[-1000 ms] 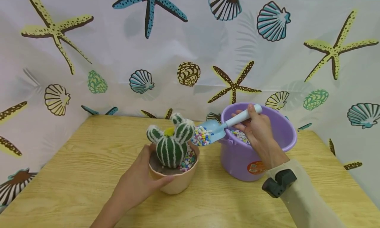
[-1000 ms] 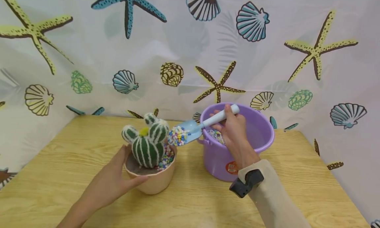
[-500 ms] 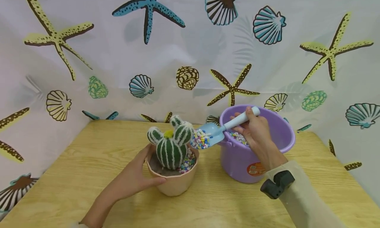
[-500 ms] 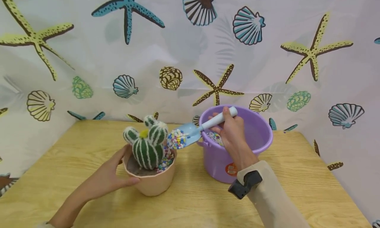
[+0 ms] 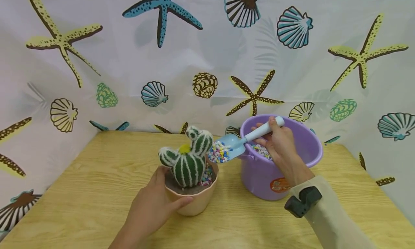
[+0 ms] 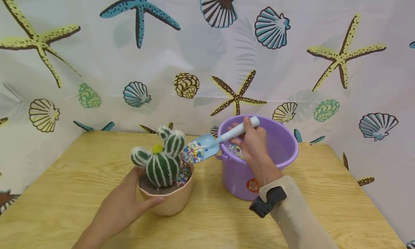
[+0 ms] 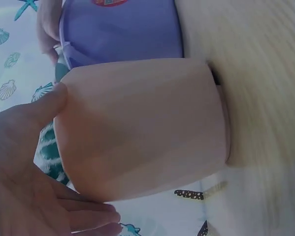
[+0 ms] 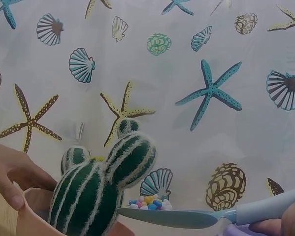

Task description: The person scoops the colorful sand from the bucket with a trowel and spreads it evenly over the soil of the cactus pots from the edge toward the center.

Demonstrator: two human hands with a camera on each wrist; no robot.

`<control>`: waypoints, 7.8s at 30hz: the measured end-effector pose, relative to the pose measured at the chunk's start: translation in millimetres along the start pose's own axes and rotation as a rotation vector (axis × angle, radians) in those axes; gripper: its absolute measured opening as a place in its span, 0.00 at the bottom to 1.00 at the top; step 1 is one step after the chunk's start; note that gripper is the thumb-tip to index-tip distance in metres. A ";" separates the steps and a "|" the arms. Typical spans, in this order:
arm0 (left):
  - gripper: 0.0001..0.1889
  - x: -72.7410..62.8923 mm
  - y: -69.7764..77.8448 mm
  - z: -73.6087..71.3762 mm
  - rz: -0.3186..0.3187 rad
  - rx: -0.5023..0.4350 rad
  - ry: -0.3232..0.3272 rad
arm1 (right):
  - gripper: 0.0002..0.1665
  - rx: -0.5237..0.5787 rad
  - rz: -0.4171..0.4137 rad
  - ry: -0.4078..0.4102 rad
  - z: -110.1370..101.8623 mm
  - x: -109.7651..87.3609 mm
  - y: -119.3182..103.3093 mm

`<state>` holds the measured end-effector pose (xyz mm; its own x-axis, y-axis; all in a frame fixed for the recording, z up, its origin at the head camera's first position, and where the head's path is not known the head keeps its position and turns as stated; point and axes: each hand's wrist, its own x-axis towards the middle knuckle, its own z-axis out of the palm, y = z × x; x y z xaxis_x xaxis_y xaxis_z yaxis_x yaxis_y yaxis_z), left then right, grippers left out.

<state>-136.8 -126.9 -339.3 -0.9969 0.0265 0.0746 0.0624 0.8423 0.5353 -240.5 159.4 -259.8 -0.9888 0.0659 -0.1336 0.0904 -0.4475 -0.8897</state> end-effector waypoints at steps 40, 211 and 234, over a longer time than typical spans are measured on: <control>0.64 0.4 -1.4 -4.5 0.010 -0.005 -0.065 | 0.17 -0.186 -0.090 -0.016 16.6 4.0 7.8; 0.34 6.8 105.7 49.7 0.372 -0.389 -0.106 | 0.14 -0.110 -0.429 0.078 -79.5 -8.3 -58.3; 0.41 39.6 125.6 71.2 0.304 -0.460 -0.008 | 0.07 -0.390 -0.375 0.217 -91.0 10.1 -54.2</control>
<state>-171.9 18.3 -329.0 -0.9310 0.2369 0.2778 0.3603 0.4738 0.8036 -244.6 265.5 -252.7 -0.9187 0.3558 0.1716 -0.1834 0.0007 -0.9830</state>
